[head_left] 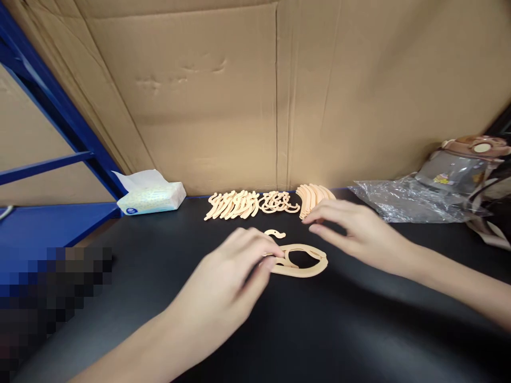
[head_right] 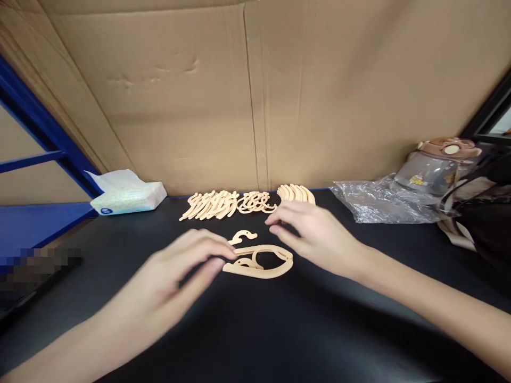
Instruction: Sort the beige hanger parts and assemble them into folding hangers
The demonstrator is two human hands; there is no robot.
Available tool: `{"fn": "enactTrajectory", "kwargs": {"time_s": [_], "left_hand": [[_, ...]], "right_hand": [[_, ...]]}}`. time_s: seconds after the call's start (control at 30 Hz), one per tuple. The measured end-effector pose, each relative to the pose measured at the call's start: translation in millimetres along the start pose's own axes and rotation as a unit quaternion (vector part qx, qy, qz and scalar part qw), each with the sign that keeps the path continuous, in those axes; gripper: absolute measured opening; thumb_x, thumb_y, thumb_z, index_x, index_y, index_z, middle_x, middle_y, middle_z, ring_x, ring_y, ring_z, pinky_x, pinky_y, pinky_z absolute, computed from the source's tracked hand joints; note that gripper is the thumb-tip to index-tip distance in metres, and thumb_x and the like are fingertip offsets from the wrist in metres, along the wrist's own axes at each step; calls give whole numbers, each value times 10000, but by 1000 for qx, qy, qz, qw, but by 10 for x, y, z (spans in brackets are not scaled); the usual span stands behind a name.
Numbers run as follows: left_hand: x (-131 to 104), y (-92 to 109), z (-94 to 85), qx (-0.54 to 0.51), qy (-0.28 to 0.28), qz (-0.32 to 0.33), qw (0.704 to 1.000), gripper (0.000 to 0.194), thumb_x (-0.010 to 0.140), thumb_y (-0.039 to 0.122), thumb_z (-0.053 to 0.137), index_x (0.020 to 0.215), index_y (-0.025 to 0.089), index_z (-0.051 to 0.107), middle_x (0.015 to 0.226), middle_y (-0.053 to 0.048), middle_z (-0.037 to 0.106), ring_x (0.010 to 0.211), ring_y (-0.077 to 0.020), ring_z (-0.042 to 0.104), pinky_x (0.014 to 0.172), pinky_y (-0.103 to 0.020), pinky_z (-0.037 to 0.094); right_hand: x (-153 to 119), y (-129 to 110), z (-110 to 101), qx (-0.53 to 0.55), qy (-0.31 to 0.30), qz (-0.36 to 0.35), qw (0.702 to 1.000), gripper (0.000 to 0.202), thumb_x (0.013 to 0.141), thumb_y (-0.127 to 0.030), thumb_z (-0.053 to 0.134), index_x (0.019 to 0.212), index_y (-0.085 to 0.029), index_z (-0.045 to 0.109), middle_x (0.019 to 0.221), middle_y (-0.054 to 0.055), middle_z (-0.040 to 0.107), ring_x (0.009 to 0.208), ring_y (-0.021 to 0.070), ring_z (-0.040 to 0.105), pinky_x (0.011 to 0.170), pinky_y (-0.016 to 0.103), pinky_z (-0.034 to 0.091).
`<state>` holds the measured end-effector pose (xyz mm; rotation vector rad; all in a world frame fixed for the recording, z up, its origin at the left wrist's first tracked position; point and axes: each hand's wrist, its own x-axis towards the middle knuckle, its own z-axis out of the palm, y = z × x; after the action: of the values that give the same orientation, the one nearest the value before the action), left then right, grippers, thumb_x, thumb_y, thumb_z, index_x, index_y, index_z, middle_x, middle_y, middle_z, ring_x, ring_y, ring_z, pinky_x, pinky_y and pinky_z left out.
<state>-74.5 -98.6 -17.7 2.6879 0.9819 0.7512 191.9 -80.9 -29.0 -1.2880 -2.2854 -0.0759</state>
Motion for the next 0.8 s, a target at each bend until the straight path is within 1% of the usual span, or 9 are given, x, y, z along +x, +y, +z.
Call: {"fn": "enactTrajectory", "kwargs": {"time_s": [0.07, 0.1, 0.17, 0.23, 0.37, 0.5, 0.57, 0.73, 0.8], "left_hand": [[92, -19, 188, 50, -65, 40, 996, 215, 944, 183, 407, 1037, 222, 597, 1021, -31, 596, 926, -180, 563, 797, -326, 507], [118, -34, 280, 85, -88, 49, 991, 228, 939, 176, 407, 1061, 213, 596, 1019, -47, 588, 923, -197, 562, 787, -350, 510], [136, -65, 424, 131, -96, 50, 985, 247, 933, 189, 419, 1116, 200, 584, 993, -64, 574, 903, -215, 569, 751, -367, 518], [120, -85, 499, 138, -105, 43, 984, 232, 936, 216, 425, 1093, 193, 594, 938, -58, 561, 854, -206, 577, 717, -352, 524], [56, -95, 498, 106, -130, 20, 986, 227, 949, 238, 406, 1005, 185, 619, 872, -41, 524, 783, -180, 573, 670, -317, 522], [17, -120, 460, 63, -132, -3, 989, 255, 960, 261, 398, 1049, 227, 635, 959, -45, 521, 823, -164, 572, 715, -302, 519], [10, -141, 452, 37, -128, -12, 991, 262, 963, 274, 402, 1070, 247, 639, 1000, -44, 527, 852, -157, 572, 766, -302, 514], [15, -156, 462, -28, -121, -27, 992, 227, 945, 303, 460, 1057, 274, 656, 1046, -31, 542, 914, -151, 575, 829, -292, 502], [22, -149, 475, -46, -111, -35, 992, 177, 901, 316, 543, 1007, 251, 669, 1067, -32, 546, 938, -165, 575, 848, -305, 500]], "right_hand": [[30, 4, 152, 24, -46, -13, 999, 177, 932, -295, 489, 1005, -251, 644, 968, -4, 671, 888, 138, 622, 792, 271, 493], [36, 5, 225, 42, -71, -1, 997, 180, 934, -287, 482, 989, -237, 646, 950, 2, 668, 861, 138, 621, 764, 269, 489], [31, 2, 333, 67, -103, 18, 992, 187, 932, -291, 480, 976, -218, 647, 917, 13, 662, 812, 142, 614, 713, 271, 473], [16, -12, 377, 90, -121, 30, 988, 211, 941, -313, 463, 987, -214, 644, 850, 9, 663, 744, 135, 609, 669, 264, 454], [33, -61, 333, 107, -132, 31, 985, 247, 958, -334, 424, 1046, -222, 626, 704, -20, 653, 612, 115, 586, 577, 238, 406], [120, -117, 277, 66, -94, -14, 993, 217, 943, -293, 460, 1022, -215, 646, 741, -4, 645, 666, 126, 588, 604, 242, 405], [165, -131, 287, 42, -89, -33, 995, 224, 944, -283, 454, 1034, -212, 646, 786, 9, 648, 696, 136, 592, 620, 251, 421], [276, -110, 449, -52, -91, -110, 988, 274, 937, -162, 419, 1136, -173, 607, 1088, 81, 623, 940, 195, 597, 777, 320, 471], [330, -93, 524, -68, -98, -128, 985, 261, 937, -184, 440, 1144, -170, 599, 1072, 80, 630, 951, 206, 595, 808, 340, 469]]}}
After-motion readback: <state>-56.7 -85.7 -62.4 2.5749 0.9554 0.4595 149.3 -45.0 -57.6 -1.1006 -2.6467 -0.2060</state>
